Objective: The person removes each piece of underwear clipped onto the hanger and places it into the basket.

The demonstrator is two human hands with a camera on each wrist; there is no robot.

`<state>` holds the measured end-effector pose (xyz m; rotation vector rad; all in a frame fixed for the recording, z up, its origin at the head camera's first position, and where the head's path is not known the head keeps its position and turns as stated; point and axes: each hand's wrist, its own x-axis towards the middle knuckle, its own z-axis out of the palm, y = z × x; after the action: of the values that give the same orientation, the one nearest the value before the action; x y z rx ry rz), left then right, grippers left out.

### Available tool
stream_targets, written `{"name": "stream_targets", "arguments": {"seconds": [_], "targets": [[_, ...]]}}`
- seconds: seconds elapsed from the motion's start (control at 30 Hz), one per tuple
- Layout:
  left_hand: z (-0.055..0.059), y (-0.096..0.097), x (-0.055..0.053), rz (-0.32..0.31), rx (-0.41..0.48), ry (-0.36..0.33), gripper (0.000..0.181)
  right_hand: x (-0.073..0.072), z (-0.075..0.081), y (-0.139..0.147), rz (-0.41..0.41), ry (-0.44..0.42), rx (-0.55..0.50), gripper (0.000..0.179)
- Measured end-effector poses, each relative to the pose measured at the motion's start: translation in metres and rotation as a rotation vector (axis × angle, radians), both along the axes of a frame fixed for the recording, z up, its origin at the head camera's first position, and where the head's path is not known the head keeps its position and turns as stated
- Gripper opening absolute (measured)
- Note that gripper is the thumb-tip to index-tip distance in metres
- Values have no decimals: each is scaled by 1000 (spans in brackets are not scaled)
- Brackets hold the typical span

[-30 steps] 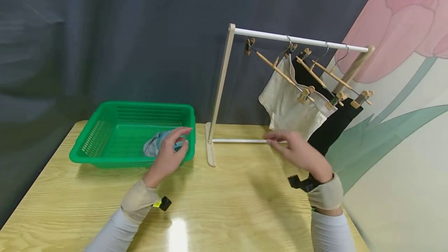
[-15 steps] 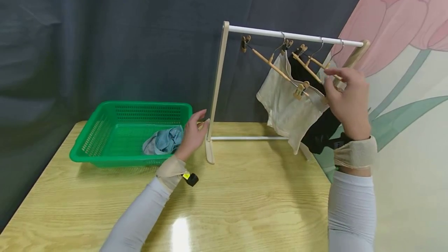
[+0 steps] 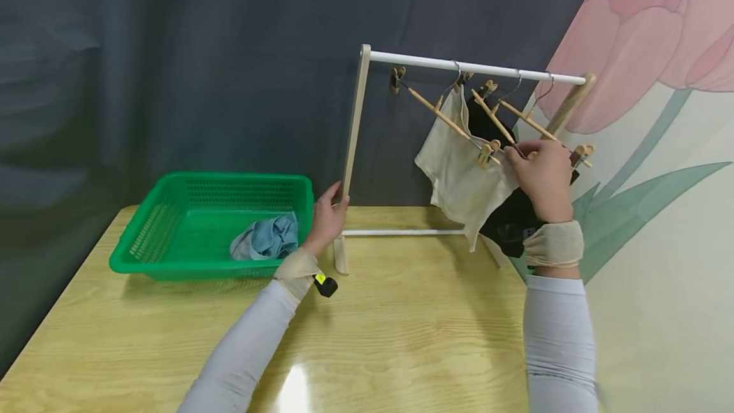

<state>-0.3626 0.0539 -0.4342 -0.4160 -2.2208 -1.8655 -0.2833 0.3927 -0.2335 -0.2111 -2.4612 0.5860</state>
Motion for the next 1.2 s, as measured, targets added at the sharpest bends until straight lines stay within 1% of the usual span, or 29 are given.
{"name": "stream_targets", "arguments": {"seconds": [0.1,0.2,0.3,0.43,0.57,0.7,0.83,0.93,1.07,1.2], "targets": [[2,0,-2,9,1,8,47,-2,-3,-1,19,44,6,40],[6,1,-4,26,-34,24,44,-3,-6,-2,32,109,18,38],[8,-1,-7,46,-59,40,42,-7,-9,-3,42,162,31,38],[6,-3,-9,62,-72,29,39,-9,-11,-2,46,187,29,36],[3,-4,-8,67,-76,2,39,-7,-8,-1,45,188,18,36],[3,-6,-11,60,-73,13,39,-7,-6,-1,21,217,16,38],[3,-6,-13,41,-86,29,41,-1,-6,-2,-7,297,6,36],[2,-6,-15,37,-97,29,41,7,-7,-5,-10,341,0,33],[2,-7,-17,42,-114,54,40,22,-13,-10,-2,339,-5,31],[4,-8,-18,48,-125,83,40,34,-24,-12,14,319,-16,29]]}}
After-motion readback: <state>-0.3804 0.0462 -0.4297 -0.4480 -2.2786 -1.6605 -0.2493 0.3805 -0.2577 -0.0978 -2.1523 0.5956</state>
